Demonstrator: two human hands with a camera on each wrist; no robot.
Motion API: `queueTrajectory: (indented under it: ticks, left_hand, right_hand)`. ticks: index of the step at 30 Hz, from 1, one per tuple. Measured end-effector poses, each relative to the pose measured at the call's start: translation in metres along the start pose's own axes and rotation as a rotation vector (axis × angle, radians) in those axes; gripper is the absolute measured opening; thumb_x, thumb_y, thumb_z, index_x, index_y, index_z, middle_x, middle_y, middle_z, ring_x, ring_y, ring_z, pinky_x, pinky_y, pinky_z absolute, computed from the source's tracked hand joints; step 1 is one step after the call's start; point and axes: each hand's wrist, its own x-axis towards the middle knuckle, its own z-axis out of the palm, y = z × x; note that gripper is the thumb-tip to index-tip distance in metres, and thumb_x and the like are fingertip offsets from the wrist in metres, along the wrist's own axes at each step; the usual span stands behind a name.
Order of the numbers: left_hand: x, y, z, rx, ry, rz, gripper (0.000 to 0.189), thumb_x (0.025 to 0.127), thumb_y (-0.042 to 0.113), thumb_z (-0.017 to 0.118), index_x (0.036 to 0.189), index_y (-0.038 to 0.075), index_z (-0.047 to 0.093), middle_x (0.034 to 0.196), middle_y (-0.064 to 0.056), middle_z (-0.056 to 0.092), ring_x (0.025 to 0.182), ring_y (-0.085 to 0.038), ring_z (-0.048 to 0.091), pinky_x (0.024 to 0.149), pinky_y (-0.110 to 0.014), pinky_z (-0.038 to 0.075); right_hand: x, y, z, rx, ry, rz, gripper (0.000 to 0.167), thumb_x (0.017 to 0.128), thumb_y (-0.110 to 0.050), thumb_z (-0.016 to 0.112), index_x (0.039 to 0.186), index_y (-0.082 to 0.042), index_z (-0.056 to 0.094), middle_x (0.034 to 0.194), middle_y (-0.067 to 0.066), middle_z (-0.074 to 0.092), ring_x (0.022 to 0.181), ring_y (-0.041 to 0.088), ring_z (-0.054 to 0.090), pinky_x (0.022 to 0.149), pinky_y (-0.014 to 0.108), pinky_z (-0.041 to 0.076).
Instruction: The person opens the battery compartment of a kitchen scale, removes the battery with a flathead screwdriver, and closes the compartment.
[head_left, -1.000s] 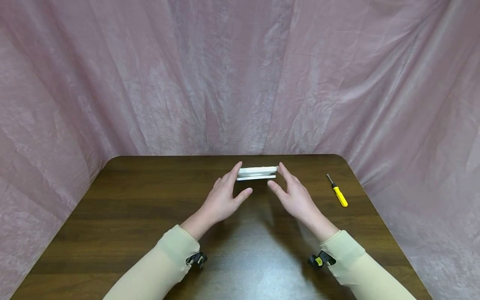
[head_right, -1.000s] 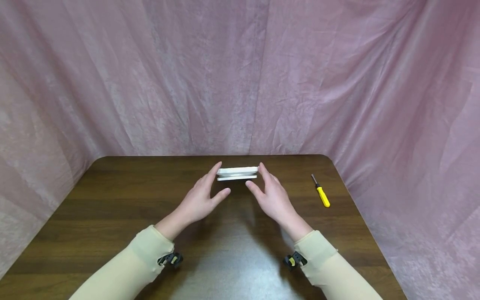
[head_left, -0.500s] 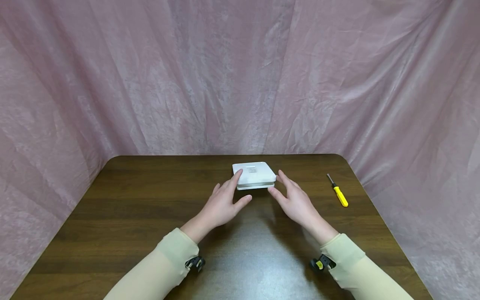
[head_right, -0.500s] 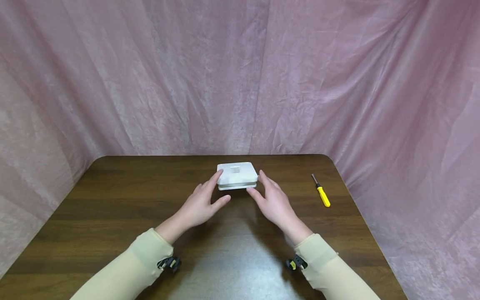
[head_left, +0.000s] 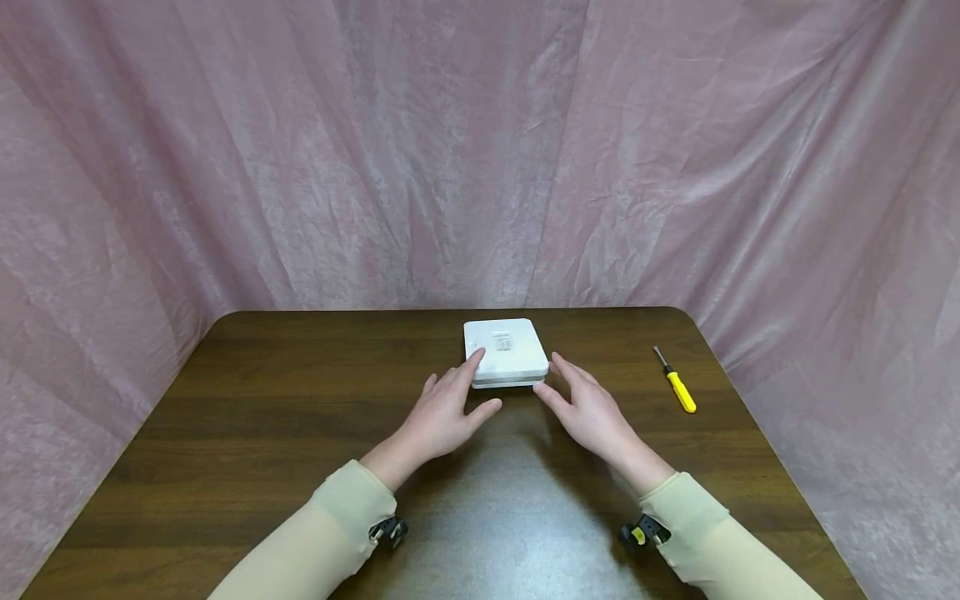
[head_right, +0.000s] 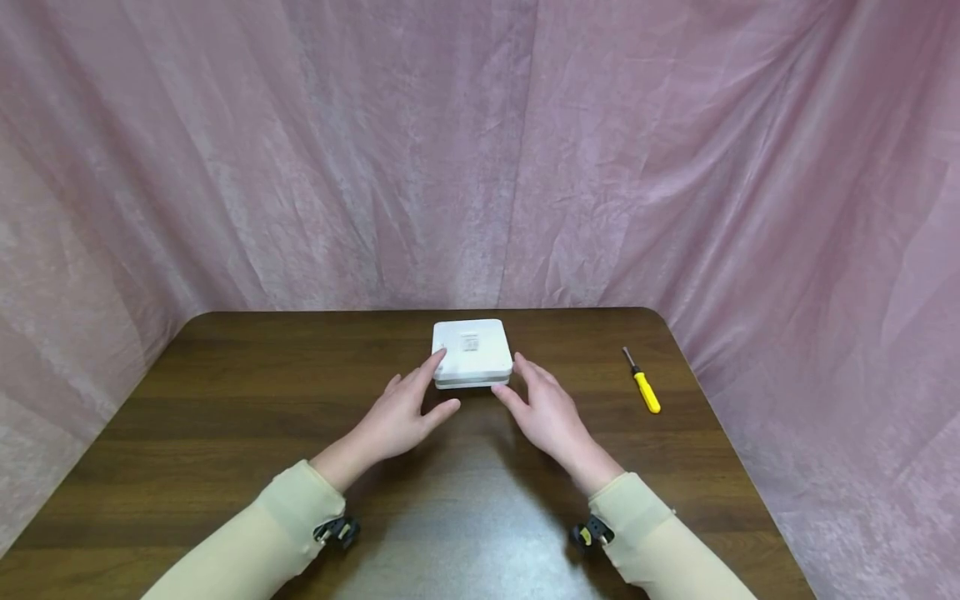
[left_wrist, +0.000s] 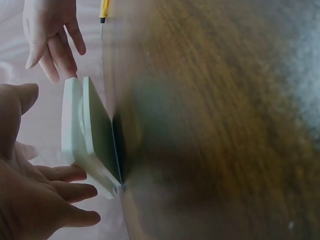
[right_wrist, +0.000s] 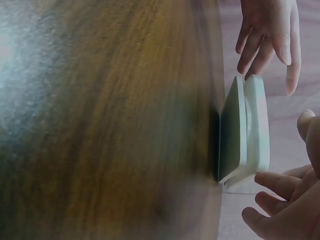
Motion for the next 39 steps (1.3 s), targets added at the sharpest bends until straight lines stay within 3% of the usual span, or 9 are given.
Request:
queueTrajectory:
  ticks: [13, 20, 26, 34, 39]
  left_hand:
    - [-0.007, -0.004, 0.01, 0.015, -0.071, -0.034, 0.084, 0.109, 0.044, 0.072, 0.175, 0.014, 0.03, 0.167, -0.019, 0.051, 0.152, -0.054, 0.045, 0.124, -0.079, 0.022]
    - [-0.009, -0.008, 0.01, 0.02, -0.089, -0.037, 0.084, 0.109, 0.048, 0.07, 0.176, 0.016, 0.03, 0.168, -0.018, 0.049, 0.153, -0.054, 0.043, 0.124, -0.078, 0.021]
    - [-0.007, -0.011, 0.006, 0.065, -0.092, -0.05, 0.081, 0.111, 0.048, 0.067, 0.175, 0.015, 0.032, 0.17, -0.018, 0.046, 0.154, -0.052, 0.042, 0.123, -0.079, 0.021]
    - [0.005, -0.019, 0.0, 0.124, -0.06, -0.073, 0.078, 0.112, 0.05, 0.064, 0.174, 0.014, 0.034, 0.176, -0.023, 0.033, 0.159, -0.056, 0.032, 0.124, -0.079, 0.019]
    - [0.015, -0.026, -0.002, 0.175, -0.04, -0.081, 0.076, 0.113, 0.051, 0.061, 0.174, 0.015, 0.035, 0.178, -0.022, 0.03, 0.161, -0.054, 0.027, 0.124, -0.079, 0.019]
  right_hand:
    - [-0.007, 0.008, 0.008, -0.039, -0.034, 0.006, 0.075, 0.113, -0.046, 0.063, 0.165, 0.004, 0.044, 0.15, 0.018, 0.067, 0.157, 0.045, 0.041, 0.125, 0.067, 0.033]
    - [-0.006, 0.012, 0.009, -0.05, -0.043, 0.0, 0.075, 0.114, -0.048, 0.062, 0.165, 0.004, 0.045, 0.148, 0.017, 0.069, 0.158, 0.045, 0.04, 0.125, 0.067, 0.032]
    - [-0.006, 0.01, 0.008, -0.093, -0.046, 0.008, 0.074, 0.113, -0.046, 0.063, 0.165, 0.003, 0.046, 0.162, 0.025, 0.054, 0.159, 0.046, 0.037, 0.122, 0.07, 0.036]
    - [-0.008, 0.011, 0.012, -0.264, -0.007, -0.186, 0.071, 0.109, -0.04, 0.073, 0.159, 0.007, 0.054, 0.162, 0.026, 0.053, 0.158, 0.05, 0.037, 0.123, 0.067, 0.036]
    - [-0.01, 0.01, 0.016, -0.333, 0.006, -0.255, 0.073, 0.107, -0.042, 0.074, 0.159, 0.005, 0.055, 0.164, 0.025, 0.051, 0.159, 0.048, 0.037, 0.124, 0.069, 0.032]
